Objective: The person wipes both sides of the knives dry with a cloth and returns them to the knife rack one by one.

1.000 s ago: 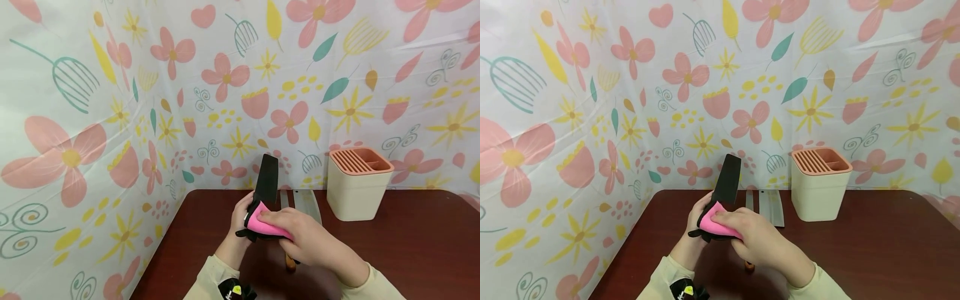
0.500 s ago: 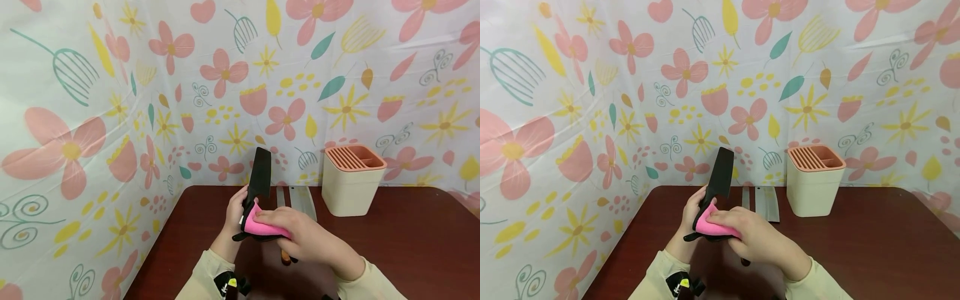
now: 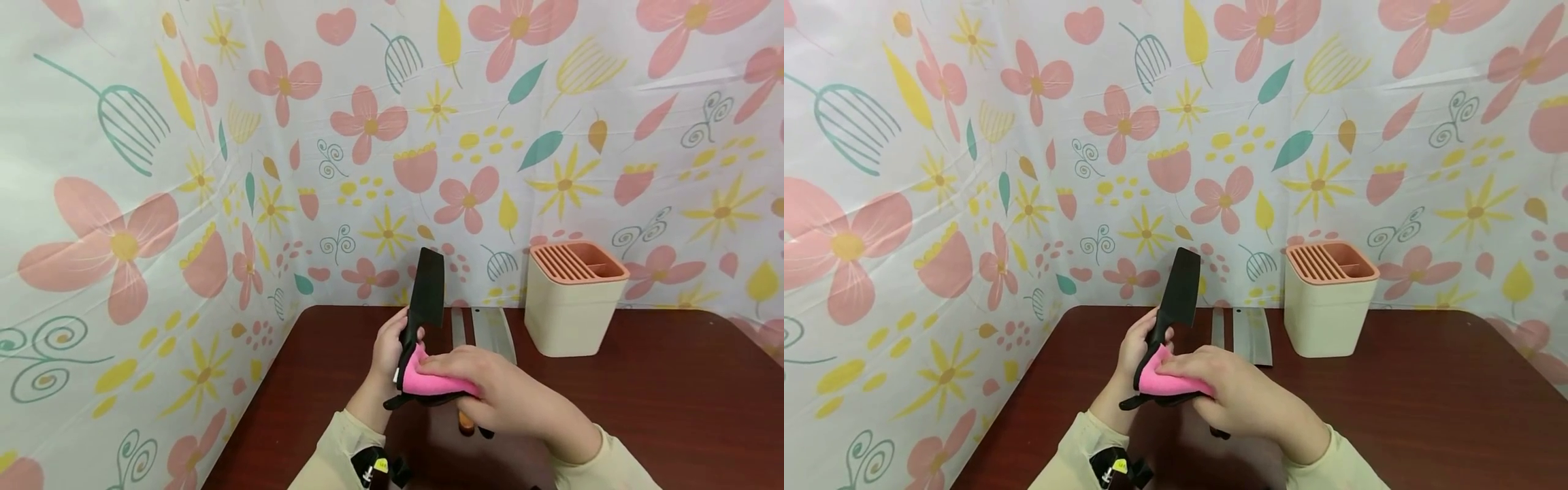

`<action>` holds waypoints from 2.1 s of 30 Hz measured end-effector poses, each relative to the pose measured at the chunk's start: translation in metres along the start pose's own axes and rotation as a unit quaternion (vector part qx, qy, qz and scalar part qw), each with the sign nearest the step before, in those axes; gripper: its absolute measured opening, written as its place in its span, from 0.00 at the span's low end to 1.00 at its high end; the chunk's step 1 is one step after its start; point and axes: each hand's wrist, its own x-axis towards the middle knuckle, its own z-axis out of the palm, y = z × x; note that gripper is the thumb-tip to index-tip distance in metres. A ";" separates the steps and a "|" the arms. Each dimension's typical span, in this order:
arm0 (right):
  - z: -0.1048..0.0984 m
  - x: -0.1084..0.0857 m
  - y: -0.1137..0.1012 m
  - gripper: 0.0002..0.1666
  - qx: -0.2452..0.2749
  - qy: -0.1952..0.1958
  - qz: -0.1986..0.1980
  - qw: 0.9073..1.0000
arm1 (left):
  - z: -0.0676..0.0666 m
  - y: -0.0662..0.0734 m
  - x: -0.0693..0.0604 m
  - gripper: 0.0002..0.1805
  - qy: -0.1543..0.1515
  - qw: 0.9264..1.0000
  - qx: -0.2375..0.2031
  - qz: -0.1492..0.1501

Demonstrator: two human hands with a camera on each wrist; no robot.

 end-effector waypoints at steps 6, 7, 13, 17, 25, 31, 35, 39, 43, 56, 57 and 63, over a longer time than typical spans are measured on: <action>-0.016 -0.005 0.003 0.42 0.077 -0.023 0.020 0.997 | 0.003 -0.003 0.001 0.26 0.000 1.000 0.018 0.005; -0.020 -0.006 0.004 0.42 0.088 -0.020 0.029 0.996 | 0.003 -0.003 0.001 0.26 0.001 1.000 0.019 0.011; -0.028 -0.010 0.016 0.41 0.133 0.041 0.143 0.980 | 0.002 -0.005 -0.002 0.26 0.015 0.999 0.043 0.023; -0.021 -0.007 0.028 0.39 0.098 0.086 0.203 0.970 | 0.003 -0.002 -0.003 0.25 0.002 0.999 0.033 0.013; -0.004 0.010 0.048 0.36 0.026 0.144 0.285 0.947 | 0.007 0.007 0.006 0.25 0.005 1.000 0.013 0.017; 0.007 0.017 0.053 0.37 0.016 0.168 0.277 0.946 | 0.011 0.002 0.009 0.24 0.012 1.000 0.019 0.011; 0.014 0.019 0.054 0.37 0.018 0.161 0.271 0.949 | 0.011 -0.005 0.010 0.25 0.016 0.999 0.034 0.015; 0.022 0.017 0.059 0.38 0.012 0.141 0.270 0.952 | 0.013 -0.012 0.014 0.23 0.026 0.999 0.035 0.014; 0.029 0.013 0.061 0.43 0.013 0.099 0.268 0.958 | 0.012 -0.018 0.014 0.21 0.032 0.998 0.047 0.007; 0.042 0.007 0.047 0.44 -0.031 0.073 0.227 0.971 | 0.000 -0.025 0.003 0.21 0.060 0.995 0.080 0.001; 0.041 0.007 0.046 0.43 -0.031 0.073 0.220 0.972 | 0.000 -0.025 0.002 0.20 0.061 0.996 0.070 0.003; 0.035 0.008 0.036 0.42 -0.034 0.064 0.180 0.981 | -0.001 -0.021 -0.003 0.15 0.058 0.998 0.031 0.015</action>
